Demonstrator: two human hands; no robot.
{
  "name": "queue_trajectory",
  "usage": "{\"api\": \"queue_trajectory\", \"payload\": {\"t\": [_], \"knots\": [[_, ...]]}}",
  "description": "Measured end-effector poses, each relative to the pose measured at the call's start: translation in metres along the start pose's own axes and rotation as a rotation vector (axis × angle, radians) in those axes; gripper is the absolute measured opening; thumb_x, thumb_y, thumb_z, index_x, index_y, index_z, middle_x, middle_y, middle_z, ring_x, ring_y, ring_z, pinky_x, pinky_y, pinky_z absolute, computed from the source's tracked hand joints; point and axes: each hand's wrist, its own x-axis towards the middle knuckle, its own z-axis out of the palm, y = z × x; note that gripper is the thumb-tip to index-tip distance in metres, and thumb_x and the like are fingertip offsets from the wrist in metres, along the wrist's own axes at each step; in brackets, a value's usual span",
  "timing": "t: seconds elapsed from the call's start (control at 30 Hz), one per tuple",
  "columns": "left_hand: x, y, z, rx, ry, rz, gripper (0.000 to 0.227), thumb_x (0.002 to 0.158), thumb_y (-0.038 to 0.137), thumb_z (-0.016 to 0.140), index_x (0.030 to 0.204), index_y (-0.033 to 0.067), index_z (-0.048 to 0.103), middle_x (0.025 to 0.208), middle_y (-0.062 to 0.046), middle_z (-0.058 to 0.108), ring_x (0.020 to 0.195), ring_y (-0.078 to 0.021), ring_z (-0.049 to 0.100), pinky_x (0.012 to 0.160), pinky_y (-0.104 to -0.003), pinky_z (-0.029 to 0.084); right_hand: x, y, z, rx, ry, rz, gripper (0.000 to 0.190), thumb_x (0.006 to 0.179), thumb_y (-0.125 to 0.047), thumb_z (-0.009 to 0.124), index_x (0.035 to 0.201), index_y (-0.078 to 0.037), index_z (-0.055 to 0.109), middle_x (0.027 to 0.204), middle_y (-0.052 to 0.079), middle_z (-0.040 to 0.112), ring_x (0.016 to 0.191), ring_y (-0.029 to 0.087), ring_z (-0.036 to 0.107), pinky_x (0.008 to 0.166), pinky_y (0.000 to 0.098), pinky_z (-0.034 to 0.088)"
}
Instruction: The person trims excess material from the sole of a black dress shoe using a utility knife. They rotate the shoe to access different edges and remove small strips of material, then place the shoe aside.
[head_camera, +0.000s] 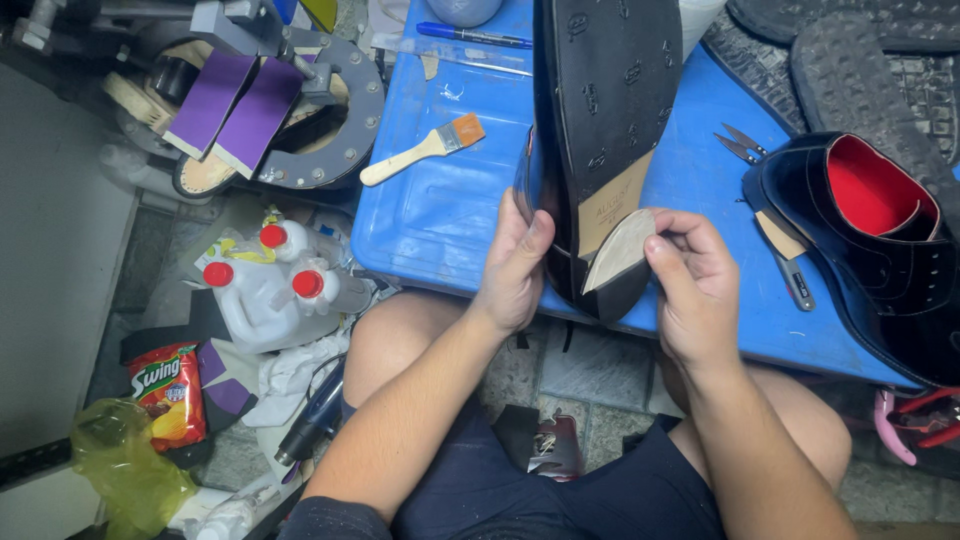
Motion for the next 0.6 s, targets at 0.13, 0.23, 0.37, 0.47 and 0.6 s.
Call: {"api": "queue_trajectory", "payload": {"t": [0.13,0.23,0.37,0.47,0.6], "knots": [[-0.002,0.009,0.002,0.057,-0.022,-0.05,0.059,0.107,0.024,0.062,0.153,0.0026,0.032,0.155,-0.01,0.046,0.147,-0.0184,0.04,0.126,-0.037,0.027,0.005,-0.001,-0.009,0.02,-0.045,0.077,0.024,0.108,-0.005,0.06,0.131,0.002,0.055,0.123,0.01,0.066,0.113,0.015,0.062,0.103,0.0297,0.048],[-0.002,0.013,0.001,0.131,-0.049,-0.047,0.057,0.107,0.018,0.063,0.153,0.0022,0.032,0.149,-0.012,0.05,0.141,-0.0195,0.046,0.123,-0.038,0.034,0.002,0.0,-0.004,-0.114,-0.064,-0.029,0.037,0.108,-0.009,0.059,0.141,0.002,0.048,0.133,0.011,0.06,0.122,0.016,0.059,0.109,0.0307,0.047],[-0.002,0.008,0.004,0.239,-0.033,-0.019,0.052,0.11,0.018,0.062,0.151,0.0001,0.035,0.144,-0.012,0.053,0.135,-0.0187,0.05,0.119,-0.037,0.041,-0.006,0.004,0.007,-0.051,-0.101,-0.058,0.054,0.11,-0.02,0.055,0.154,0.004,0.036,0.156,0.015,0.048,0.146,0.021,0.048,0.125,0.0345,0.038],[-0.005,0.002,0.01,0.382,0.006,0.051,0.052,0.11,0.019,0.061,0.152,0.0008,0.037,0.143,-0.01,0.046,0.135,-0.0172,0.047,0.12,-0.037,0.04,-0.015,0.005,0.017,-0.161,-0.19,-0.144,0.073,0.11,-0.029,0.059,0.163,0.004,0.022,0.166,0.015,0.038,0.156,0.022,0.038,0.131,0.0362,0.028],[-0.009,0.002,0.016,0.429,0.015,0.069,0.054,0.108,0.018,0.062,0.153,0.0018,0.036,0.143,-0.008,0.036,0.139,-0.0172,0.043,0.124,-0.037,0.037,-0.017,0.004,0.025,-0.317,-0.138,-0.128,0.083,0.105,-0.027,0.069,0.164,0.005,0.02,0.16,0.017,0.044,0.15,0.024,0.044,0.128,0.0387,0.034]]}}
